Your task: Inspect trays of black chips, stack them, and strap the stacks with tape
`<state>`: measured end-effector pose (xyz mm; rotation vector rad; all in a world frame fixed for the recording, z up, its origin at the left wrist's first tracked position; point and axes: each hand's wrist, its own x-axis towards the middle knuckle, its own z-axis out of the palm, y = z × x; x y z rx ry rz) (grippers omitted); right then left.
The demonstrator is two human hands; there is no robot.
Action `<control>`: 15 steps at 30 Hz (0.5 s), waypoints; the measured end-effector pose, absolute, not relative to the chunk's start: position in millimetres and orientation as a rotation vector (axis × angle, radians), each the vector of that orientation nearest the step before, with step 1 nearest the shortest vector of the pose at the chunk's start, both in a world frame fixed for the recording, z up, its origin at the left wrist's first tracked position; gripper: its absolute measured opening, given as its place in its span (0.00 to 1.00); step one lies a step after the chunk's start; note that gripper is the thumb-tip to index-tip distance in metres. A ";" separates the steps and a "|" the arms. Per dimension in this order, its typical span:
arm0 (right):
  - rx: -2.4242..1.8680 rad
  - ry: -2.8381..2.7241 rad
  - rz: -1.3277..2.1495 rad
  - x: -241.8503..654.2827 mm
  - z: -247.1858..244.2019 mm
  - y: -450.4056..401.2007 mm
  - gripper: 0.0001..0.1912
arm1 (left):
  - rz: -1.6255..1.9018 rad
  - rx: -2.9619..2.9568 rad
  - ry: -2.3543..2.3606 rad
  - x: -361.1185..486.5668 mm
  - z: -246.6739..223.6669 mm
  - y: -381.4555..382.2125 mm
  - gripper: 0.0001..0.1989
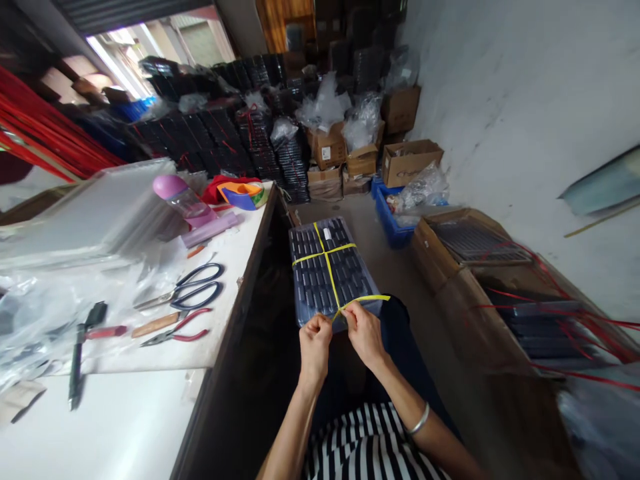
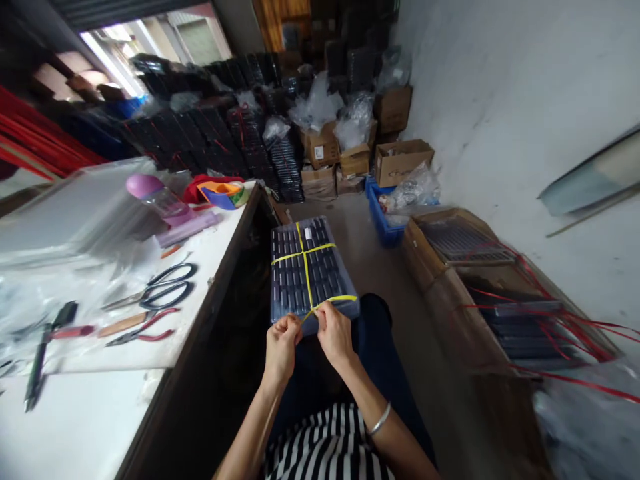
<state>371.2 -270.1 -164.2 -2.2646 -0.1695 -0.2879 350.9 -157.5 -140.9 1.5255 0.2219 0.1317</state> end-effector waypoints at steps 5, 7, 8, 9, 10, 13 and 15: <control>-2.326 -0.145 -0.279 376.7 -160.1 -276.5 0.11 | 0.140 1.784 -0.067 342.5 -122.8 -150.6 0.09; -2.368 -0.155 -0.253 378.5 -155.5 -284.6 0.10 | 0.104 1.900 -0.282 345.9 -117.2 -146.0 0.04; -2.390 -0.171 -0.236 378.5 -152.3 -289.8 0.08 | 0.073 1.948 -0.372 349.6 -116.0 -144.5 0.09; -2.412 -0.190 -0.219 377.7 -148.4 -295.6 0.07 | 0.042 1.983 -0.430 354.3 -115.9 -144.0 0.11; -2.436 -0.210 -0.202 376.2 -143.9 -301.7 0.07 | 0.016 2.002 -0.448 359.8 -116.7 -144.5 0.12; -2.508 -0.272 -0.155 369.4 -127.4 -317.2 0.08 | 0.019 2.031 -0.385 376.1 -121.7 -149.8 0.10; -2.544 -0.321 -0.127 365.4 -115.7 -322.3 0.09 | 0.034 2.042 -0.343 383.7 -124.5 -154.2 0.08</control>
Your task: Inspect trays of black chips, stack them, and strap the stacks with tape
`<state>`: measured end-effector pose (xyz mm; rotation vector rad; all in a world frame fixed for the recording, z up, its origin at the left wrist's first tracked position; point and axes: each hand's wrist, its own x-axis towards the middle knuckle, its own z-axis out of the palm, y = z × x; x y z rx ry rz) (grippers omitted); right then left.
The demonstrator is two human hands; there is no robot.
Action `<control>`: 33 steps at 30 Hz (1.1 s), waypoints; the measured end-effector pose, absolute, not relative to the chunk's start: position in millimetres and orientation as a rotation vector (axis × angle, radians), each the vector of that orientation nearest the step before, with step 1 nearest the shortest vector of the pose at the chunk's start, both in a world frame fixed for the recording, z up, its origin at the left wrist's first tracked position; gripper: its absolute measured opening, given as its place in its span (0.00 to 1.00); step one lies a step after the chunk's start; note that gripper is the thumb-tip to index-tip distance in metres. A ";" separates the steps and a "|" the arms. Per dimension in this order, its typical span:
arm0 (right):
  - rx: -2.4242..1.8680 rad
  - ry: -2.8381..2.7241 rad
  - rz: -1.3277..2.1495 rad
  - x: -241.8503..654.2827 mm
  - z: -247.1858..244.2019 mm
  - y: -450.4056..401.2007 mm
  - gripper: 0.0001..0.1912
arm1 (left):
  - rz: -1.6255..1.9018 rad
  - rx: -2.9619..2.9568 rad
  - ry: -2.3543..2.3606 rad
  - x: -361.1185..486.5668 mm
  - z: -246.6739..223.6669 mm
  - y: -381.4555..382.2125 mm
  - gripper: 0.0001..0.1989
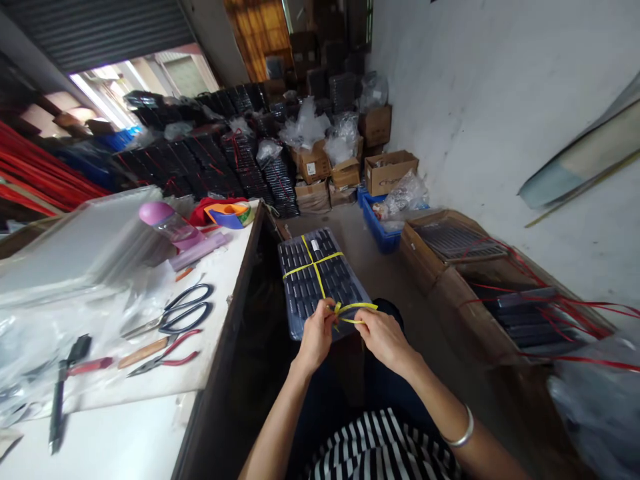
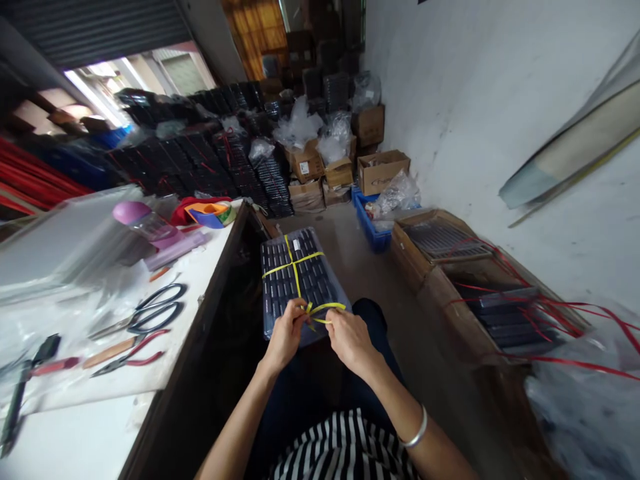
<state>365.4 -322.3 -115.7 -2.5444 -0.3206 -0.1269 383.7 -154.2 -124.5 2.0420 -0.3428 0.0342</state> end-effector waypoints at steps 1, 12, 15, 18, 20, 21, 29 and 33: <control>-2.556 -0.349 -0.114 364.4 -110.3 -322.9 0.09 | 0.035 2.048 -0.334 386.0 -125.3 -155.9 0.07; -2.573 -0.361 0.059 374.4 -122.3 -307.9 0.03 | 0.278 2.052 -0.188 369.8 -126.1 -154.5 0.11; -2.513 -0.302 0.039 375.1 -134.8 -294.9 0.05 | 0.269 2.029 -0.131 357.1 -132.7 -149.9 0.10; -2.447 -0.237 -0.027 375.5 -141.5 -281.8 0.11 | 0.200 1.992 -0.176 350.9 -138.4 -144.9 0.10; -2.414 -0.200 -0.066 375.4 -144.2 -277.2 0.12 | 0.181 1.988 -0.209 353.2 -140.4 -143.1 0.11; -2.399 -0.191 -0.082 375.2 -145.4 -276.3 0.12 | 0.185 1.993 -0.213 355.9 -140.9 -143.0 0.10; -2.296 -0.143 -0.207 373.6 -156.3 -275.1 0.09 | 0.277 1.967 -0.201 368.0 -139.0 -154.8 0.12; -2.300 -0.079 -0.241 374.5 -160.6 -273.4 0.09 | 0.161 1.916 -0.225 360.5 -139.3 -152.5 0.15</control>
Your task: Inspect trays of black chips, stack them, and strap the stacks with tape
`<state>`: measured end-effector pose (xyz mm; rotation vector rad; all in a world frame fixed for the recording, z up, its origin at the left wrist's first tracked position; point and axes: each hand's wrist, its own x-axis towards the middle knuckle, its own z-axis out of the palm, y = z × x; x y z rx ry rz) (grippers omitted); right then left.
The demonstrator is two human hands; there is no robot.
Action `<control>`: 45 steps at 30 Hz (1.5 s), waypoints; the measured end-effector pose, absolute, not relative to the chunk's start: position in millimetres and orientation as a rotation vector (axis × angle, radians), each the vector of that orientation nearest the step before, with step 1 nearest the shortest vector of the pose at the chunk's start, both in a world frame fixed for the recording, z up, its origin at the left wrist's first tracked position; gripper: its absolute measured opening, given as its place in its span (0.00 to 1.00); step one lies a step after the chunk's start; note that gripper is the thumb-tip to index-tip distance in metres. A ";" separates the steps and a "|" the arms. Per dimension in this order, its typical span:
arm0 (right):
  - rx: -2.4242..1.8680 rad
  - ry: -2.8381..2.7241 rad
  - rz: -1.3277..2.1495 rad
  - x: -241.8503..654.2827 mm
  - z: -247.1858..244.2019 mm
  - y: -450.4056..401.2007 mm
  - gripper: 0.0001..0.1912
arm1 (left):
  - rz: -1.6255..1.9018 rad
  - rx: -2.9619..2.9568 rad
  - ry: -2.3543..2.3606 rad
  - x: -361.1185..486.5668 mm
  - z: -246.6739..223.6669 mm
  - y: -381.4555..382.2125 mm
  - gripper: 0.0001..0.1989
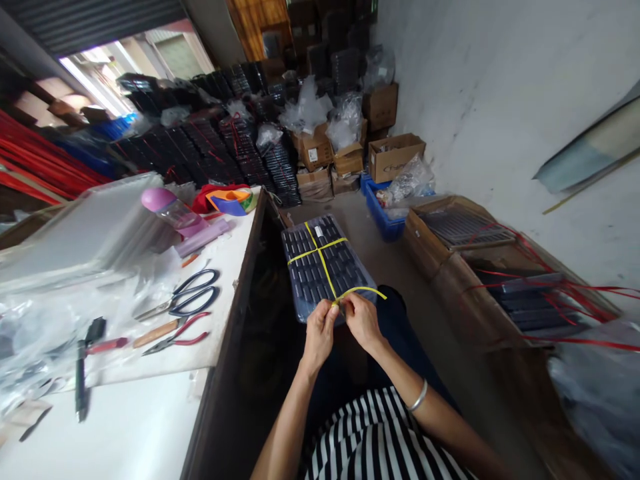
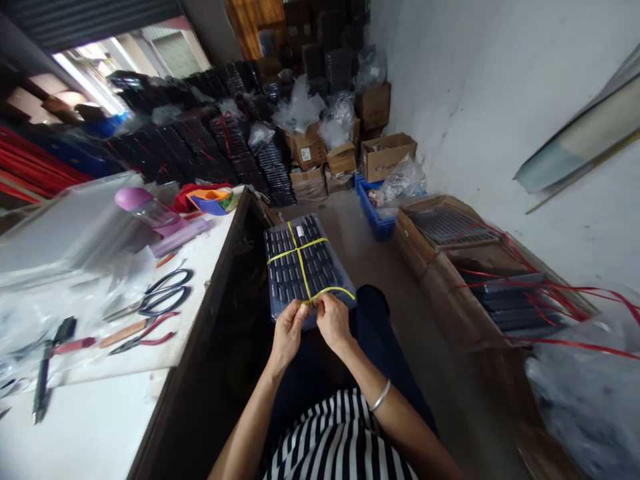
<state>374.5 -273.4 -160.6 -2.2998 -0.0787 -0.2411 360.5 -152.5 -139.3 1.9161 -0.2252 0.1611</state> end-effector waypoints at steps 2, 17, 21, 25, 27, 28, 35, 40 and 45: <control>-2.316 -0.054 -0.246 375.1 -161.5 -274.1 0.10 | 0.132 1.904 -0.179 358.0 -141.6 -147.7 0.18; -2.535 -0.119 -0.051 361.7 -146.8 -284.0 0.09 | -0.087 1.825 -0.383 369.8 -117.8 -123.7 0.21; -2.622 -0.202 0.017 349.4 -130.2 -304.2 0.08 | -0.039 1.993 -0.369 381.5 -125.1 -143.3 0.20; -2.691 -0.299 -0.028 342.2 -104.6 -320.5 0.10 | 0.001 2.005 -0.307 390.2 -131.8 -157.4 0.12; -2.708 -0.348 -0.072 346.7 -93.8 -321.0 0.11 | -0.004 2.022 -0.335 389.9 -129.3 -158.1 0.06; -2.704 -0.383 -0.097 351.7 -90.0 -319.3 0.12 | -0.009 2.032 -0.364 388.7 -126.7 -157.4 0.05; -2.492 -0.553 -0.332 398.8 -94.7 -299.1 0.12 | 0.033 2.097 -0.326 388.8 -119.3 -153.3 0.10; -2.400 -0.364 -0.532 381.4 -109.0 -293.0 0.17 | -0.025 2.057 -0.157 408.8 -134.1 -151.1 0.18; -2.429 -0.395 -0.400 370.4 -125.2 -281.9 0.09 | -0.046 2.008 -0.205 407.7 -132.2 -146.5 0.19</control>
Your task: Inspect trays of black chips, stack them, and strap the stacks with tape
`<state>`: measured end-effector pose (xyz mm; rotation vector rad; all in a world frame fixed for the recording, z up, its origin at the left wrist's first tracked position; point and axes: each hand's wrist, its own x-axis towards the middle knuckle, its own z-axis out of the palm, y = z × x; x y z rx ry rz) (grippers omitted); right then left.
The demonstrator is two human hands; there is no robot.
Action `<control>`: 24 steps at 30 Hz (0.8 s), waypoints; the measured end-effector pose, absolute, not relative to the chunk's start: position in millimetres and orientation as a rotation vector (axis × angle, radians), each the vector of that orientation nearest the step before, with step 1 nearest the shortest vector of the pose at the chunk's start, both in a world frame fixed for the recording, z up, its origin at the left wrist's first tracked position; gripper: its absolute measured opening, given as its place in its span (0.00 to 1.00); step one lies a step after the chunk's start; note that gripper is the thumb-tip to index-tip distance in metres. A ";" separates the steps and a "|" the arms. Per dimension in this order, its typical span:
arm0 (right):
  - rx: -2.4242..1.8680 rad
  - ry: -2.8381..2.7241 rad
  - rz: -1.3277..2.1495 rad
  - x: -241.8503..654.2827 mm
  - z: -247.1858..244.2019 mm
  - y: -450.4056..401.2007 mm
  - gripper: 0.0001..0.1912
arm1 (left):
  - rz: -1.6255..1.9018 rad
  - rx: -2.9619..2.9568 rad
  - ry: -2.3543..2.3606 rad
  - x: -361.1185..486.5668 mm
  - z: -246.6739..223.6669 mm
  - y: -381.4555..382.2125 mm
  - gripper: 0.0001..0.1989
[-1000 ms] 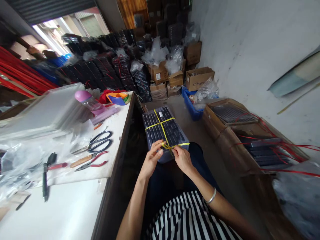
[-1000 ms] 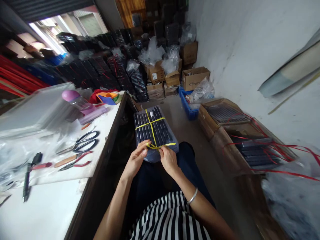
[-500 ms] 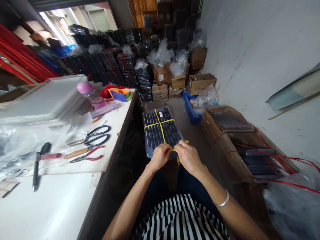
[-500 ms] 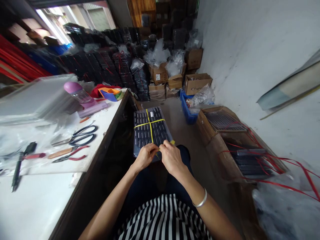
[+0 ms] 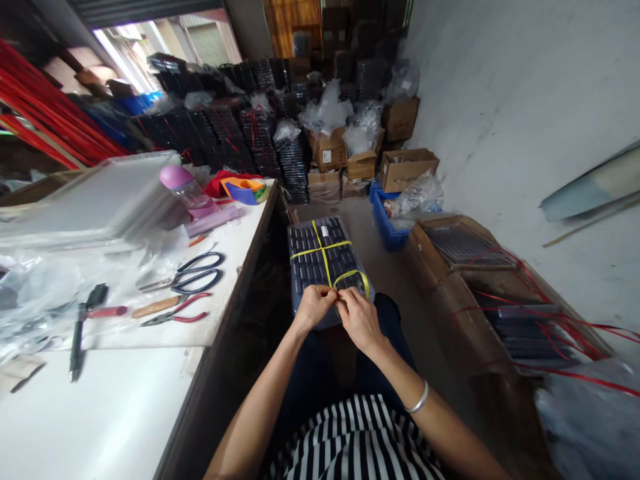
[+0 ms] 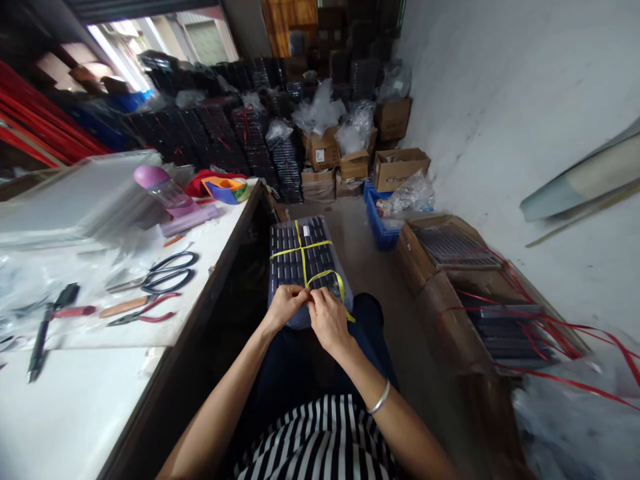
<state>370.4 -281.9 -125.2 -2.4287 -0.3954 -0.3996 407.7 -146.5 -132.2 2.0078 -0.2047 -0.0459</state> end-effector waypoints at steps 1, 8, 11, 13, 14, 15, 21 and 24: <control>-2.440 -0.366 -0.380 372.7 -127.9 -280.2 0.09 | -0.023 2.002 -0.222 403.8 -130.7 -145.6 0.18; -2.517 -0.309 -0.242 388.8 -130.9 -280.2 0.12 | 0.205 2.046 -0.413 375.1 -136.5 -146.2 0.10; -2.555 -0.386 -0.193 384.7 -125.0 -285.5 0.13 | 0.339 2.096 -0.389 373.8 -143.6 -152.9 0.12; -2.570 -0.464 -0.148 380.6 -120.6 -291.0 0.12 | 0.415 2.124 -0.369 374.7 -146.4 -156.7 0.11; -2.575 -0.502 -0.124 379.0 -118.5 -294.0 0.12 | 0.443 2.139 -0.361 375.0 -147.0 -157.8 0.11; -2.581 -0.529 -0.103 378.3 -116.6 -297.0 0.12 | 0.463 2.157 -0.356 374.9 -147.0 -158.4 0.11; -2.645 -0.487 -0.079 395.5 -111.1 -299.8 0.14 | 0.438 2.301 -0.376 374.3 -143.2 -161.9 0.06; -2.684 -0.473 -0.066 408.3 -110.5 -292.1 0.13 | 0.454 2.379 -0.347 378.7 -145.2 -168.3 0.07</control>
